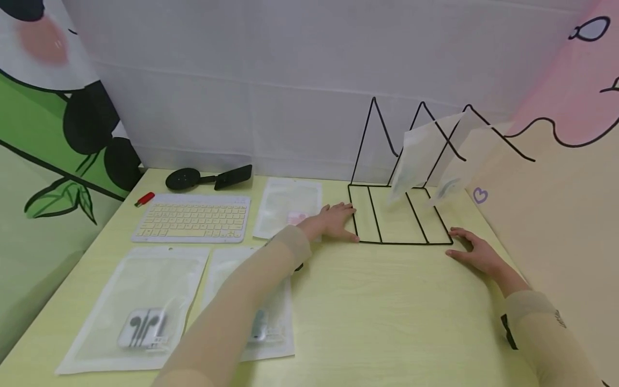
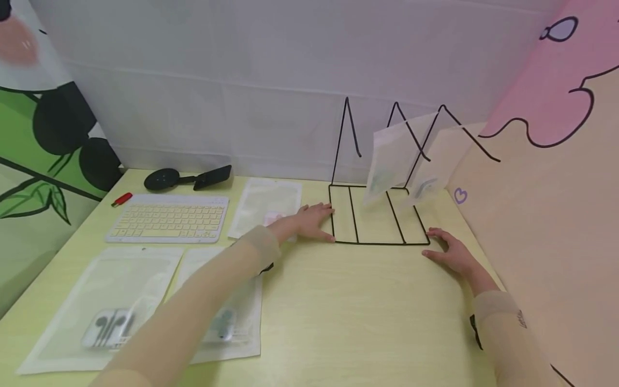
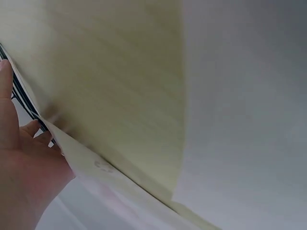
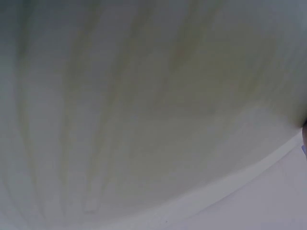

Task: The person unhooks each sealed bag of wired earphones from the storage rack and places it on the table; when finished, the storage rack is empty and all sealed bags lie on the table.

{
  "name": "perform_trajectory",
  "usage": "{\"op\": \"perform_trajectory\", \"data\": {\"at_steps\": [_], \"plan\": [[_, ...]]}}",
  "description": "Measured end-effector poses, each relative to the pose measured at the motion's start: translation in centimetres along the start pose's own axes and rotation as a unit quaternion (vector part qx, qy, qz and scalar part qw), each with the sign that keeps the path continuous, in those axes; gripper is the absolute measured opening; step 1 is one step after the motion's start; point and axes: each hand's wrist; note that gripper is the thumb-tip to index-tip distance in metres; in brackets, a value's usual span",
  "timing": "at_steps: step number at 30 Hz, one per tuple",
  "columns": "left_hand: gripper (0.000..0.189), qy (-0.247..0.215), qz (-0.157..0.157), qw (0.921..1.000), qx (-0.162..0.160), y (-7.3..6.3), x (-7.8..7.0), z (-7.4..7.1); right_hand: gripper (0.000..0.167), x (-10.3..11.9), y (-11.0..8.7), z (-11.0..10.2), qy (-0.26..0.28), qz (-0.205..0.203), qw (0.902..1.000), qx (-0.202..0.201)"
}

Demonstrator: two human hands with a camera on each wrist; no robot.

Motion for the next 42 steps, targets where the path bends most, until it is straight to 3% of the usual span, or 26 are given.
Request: {"op": "perform_trajectory", "data": {"at_steps": [14,26,34,42], "plan": [[0.095,0.015,-0.007,0.9998,-0.011,-0.1,-0.3,0.3,0.071,0.4,-0.1,-0.1,-0.021,-0.003,0.9997,0.009],[0.094,-0.004,-0.014,0.9998,-0.012,-0.6,0.4,-0.2,0.074,3.0,1.1,-0.7,-0.031,0.028,0.9983,0.041],[0.095,-0.011,-0.016,0.9998,-0.010,-0.6,0.1,-0.2,0.070,4.9,-0.1,-1.4,0.036,0.008,0.9991,0.020],[0.095,-0.006,-0.011,0.9999,-0.011,-0.3,-0.2,-0.1,0.064,6.7,-0.9,-0.9,0.054,-0.009,0.9976,-0.044]]}}
Point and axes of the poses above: each hand's wrist, its own y-axis towards the middle knuckle, its own z-axis out of the palm, x = y × z, and after that the axes turned 7 degrees about -y, right-handed
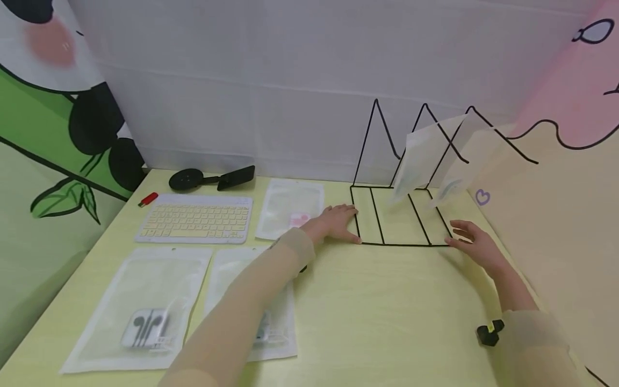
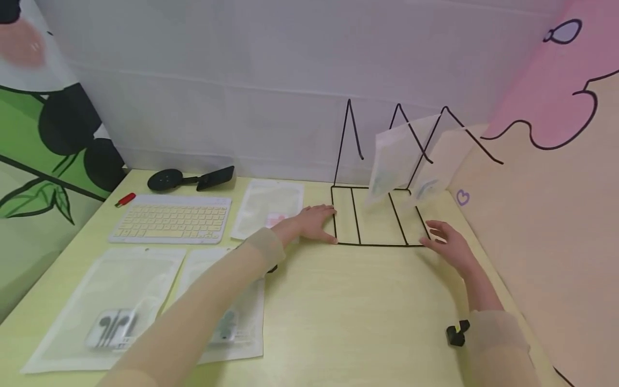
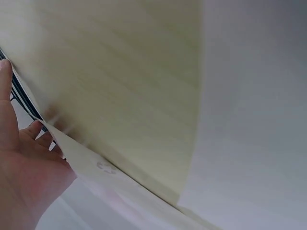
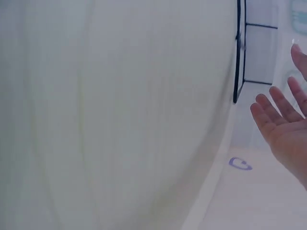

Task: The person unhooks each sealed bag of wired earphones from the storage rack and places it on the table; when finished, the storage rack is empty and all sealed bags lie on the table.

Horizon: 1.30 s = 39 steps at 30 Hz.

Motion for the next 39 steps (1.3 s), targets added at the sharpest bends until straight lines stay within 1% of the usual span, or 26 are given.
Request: {"op": "perform_trajectory", "data": {"at_steps": [4,7,9,11,12,15,18,19,21,22,23,25,27,28,31,34,37,39], "plan": [[0.095,0.004,-0.003,1.0000,0.002,0.0,-0.2,-0.1,0.063,1.5,-0.1,0.8,0.035,-0.010,0.9988,-0.032],[0.095,0.006,-0.004,1.0000,0.005,0.0,-0.3,-0.1,0.063,2.8,-0.1,1.5,0.066,-0.019,0.9960,-0.057],[0.096,0.009,-0.004,0.9999,0.007,0.0,-0.3,0.0,0.062,3.8,0.0,2.0,0.097,-0.027,0.9920,-0.076],[0.095,0.012,-0.005,0.9999,0.007,0.1,-0.3,0.1,0.060,4.8,0.2,2.4,0.135,-0.035,0.9854,-0.097],[0.095,0.013,-0.007,0.9999,0.007,0.1,-0.2,0.1,0.059,5.3,0.3,2.5,0.158,-0.041,0.9804,-0.110],[0.096,0.016,-0.010,0.9998,0.006,0.2,-0.1,0.3,0.056,7.0,0.7,2.6,0.223,-0.061,0.9609,-0.152],[0.095,0.016,-0.011,0.9998,0.005,0.3,0.0,0.4,0.055,9.0,0.9,1.9,0.277,-0.089,0.9362,-0.197],[0.095,0.015,-0.011,0.9998,0.006,0.3,0.0,0.4,0.055,9.7,1.0,1.4,0.288,-0.097,0.9287,-0.213],[0.096,0.014,-0.010,0.9998,0.006,0.3,0.0,0.3,0.055,11.0,1.1,0.1,0.293,-0.113,0.9178,-0.243],[0.096,0.013,-0.009,0.9999,0.006,0.3,-0.1,0.3,0.055,11.6,1.2,-0.6,0.293,-0.122,0.9133,-0.255],[0.096,0.013,-0.009,0.9999,0.006,0.2,-0.1,0.2,0.055,12.1,1.3,-1.4,0.287,-0.129,0.9117,-0.265],[0.096,0.013,-0.008,0.9999,0.006,0.2,-0.1,0.1,0.055,13.0,1.7,-3.0,0.265,-0.140,0.9127,-0.278],[0.096,0.013,-0.008,0.9999,0.006,0.1,-0.2,0.0,0.055,13.6,1.9,-4.3,0.236,-0.146,0.9191,-0.280],[0.096,0.011,-0.008,0.9999,0.005,0.1,-0.2,-0.1,0.055,13.9,2.1,-5.0,0.228,-0.148,0.9207,-0.280],[0.095,0.008,-0.007,0.9999,0.004,0.0,-0.3,-0.2,0.054,14.8,2.5,-6.6,0.213,-0.143,0.9254,-0.279],[0.094,0.005,-0.010,0.9999,0.004,0.0,-0.4,-0.2,0.052,15.7,2.9,-8.0,0.188,-0.134,0.9296,-0.288],[0.094,0.005,-0.012,0.9999,0.005,-0.1,-0.4,-0.2,0.051,16.5,3.6,-9.1,0.127,-0.125,0.9387,-0.295],[0.095,0.005,-0.013,0.9999,0.004,-0.1,-0.4,-0.2,0.052,16.7,4.2,-9.8,0.086,-0.120,0.9451,-0.291]]}}
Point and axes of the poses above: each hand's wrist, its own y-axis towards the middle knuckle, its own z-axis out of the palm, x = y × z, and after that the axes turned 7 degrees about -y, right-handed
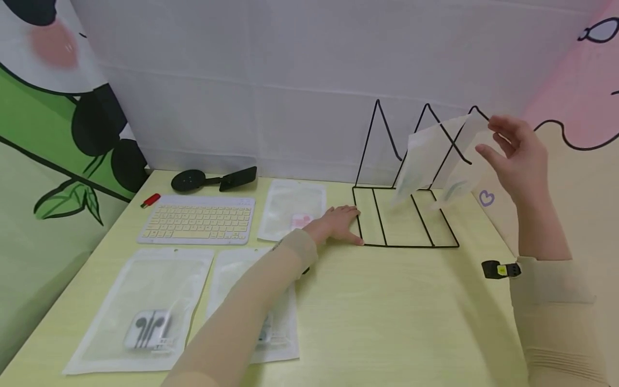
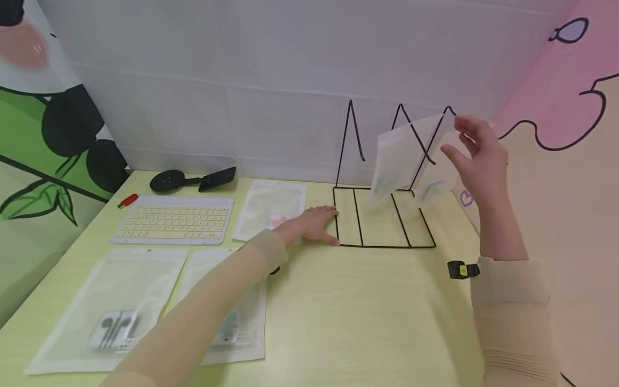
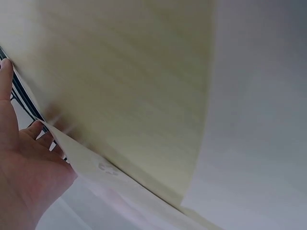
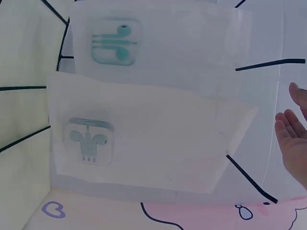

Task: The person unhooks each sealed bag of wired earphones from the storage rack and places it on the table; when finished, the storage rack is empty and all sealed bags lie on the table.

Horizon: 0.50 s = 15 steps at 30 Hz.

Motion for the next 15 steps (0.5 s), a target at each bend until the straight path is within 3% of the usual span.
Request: {"op": "perform_trajectory", "data": {"at_steps": [5,11,15], "plan": [[0.095,0.004,-0.003,1.0000,-0.002,0.1,0.0,0.0,0.052,-0.2,2.6,-0.4,-0.090,-0.003,0.9948,0.047],[0.096,0.001,-0.004,1.0000,0.000,0.1,-0.1,0.1,0.054,-0.6,5.4,-0.8,-0.165,0.023,0.9782,0.125],[0.096,0.001,-0.006,1.0000,0.003,0.0,-0.3,0.1,0.053,-0.9,6.7,-0.7,-0.195,0.011,0.9676,0.160]]}}
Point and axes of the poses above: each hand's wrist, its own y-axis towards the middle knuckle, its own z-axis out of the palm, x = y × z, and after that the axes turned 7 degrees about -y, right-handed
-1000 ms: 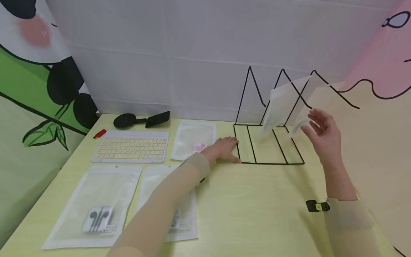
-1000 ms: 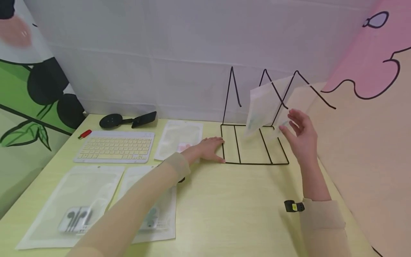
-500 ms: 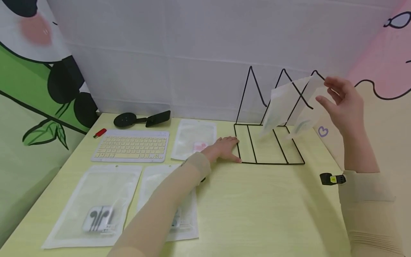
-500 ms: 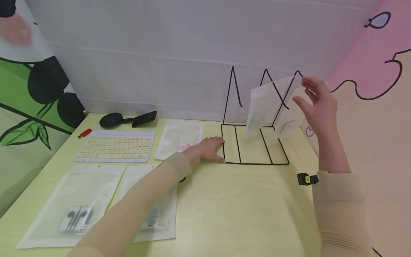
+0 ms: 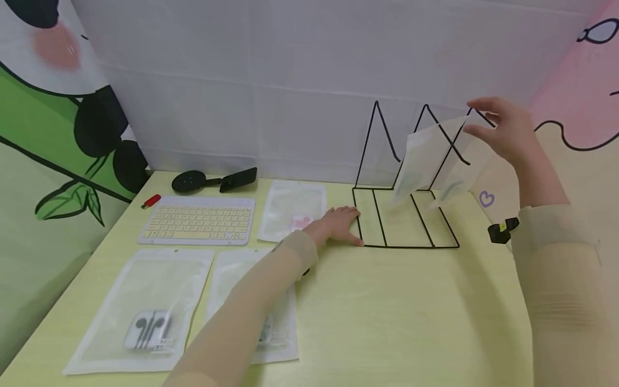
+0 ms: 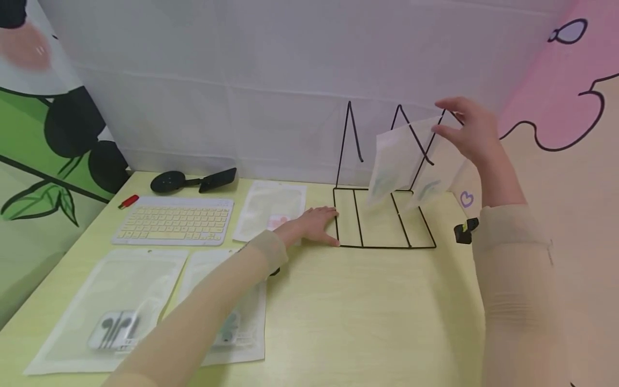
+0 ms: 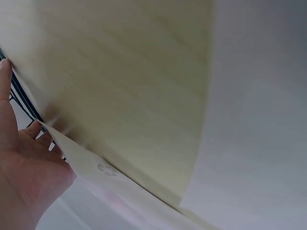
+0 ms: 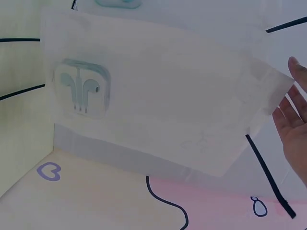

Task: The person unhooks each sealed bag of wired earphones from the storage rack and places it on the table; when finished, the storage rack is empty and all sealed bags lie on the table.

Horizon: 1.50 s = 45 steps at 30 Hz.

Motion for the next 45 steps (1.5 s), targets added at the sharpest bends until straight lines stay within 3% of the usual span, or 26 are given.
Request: {"op": "perform_trajectory", "data": {"at_steps": [13,24,33,38,45], "plan": [[0.095,0.001,-0.003,1.0000,0.002,0.1,-0.1,0.1,0.058,-0.3,2.2,0.9,-0.090,-0.027,0.9925,0.078],[0.096,0.004,-0.001,1.0000,0.002,0.3,-0.1,0.2,0.051,-0.5,2.5,1.4,-0.086,-0.031,0.9924,0.082],[0.096,0.013,-0.005,0.9999,0.005,0.2,0.0,0.2,0.043,0.1,2.7,2.0,-0.105,-0.083,0.9879,0.078],[0.097,0.016,-0.003,0.9998,0.005,0.3,0.1,0.3,0.034,0.4,2.7,2.2,-0.106,-0.078,0.9886,0.073],[0.096,0.014,0.002,0.9999,0.004,0.4,0.0,0.3,0.044,0.3,1.8,2.0,-0.091,-0.033,0.9916,0.087]]}}
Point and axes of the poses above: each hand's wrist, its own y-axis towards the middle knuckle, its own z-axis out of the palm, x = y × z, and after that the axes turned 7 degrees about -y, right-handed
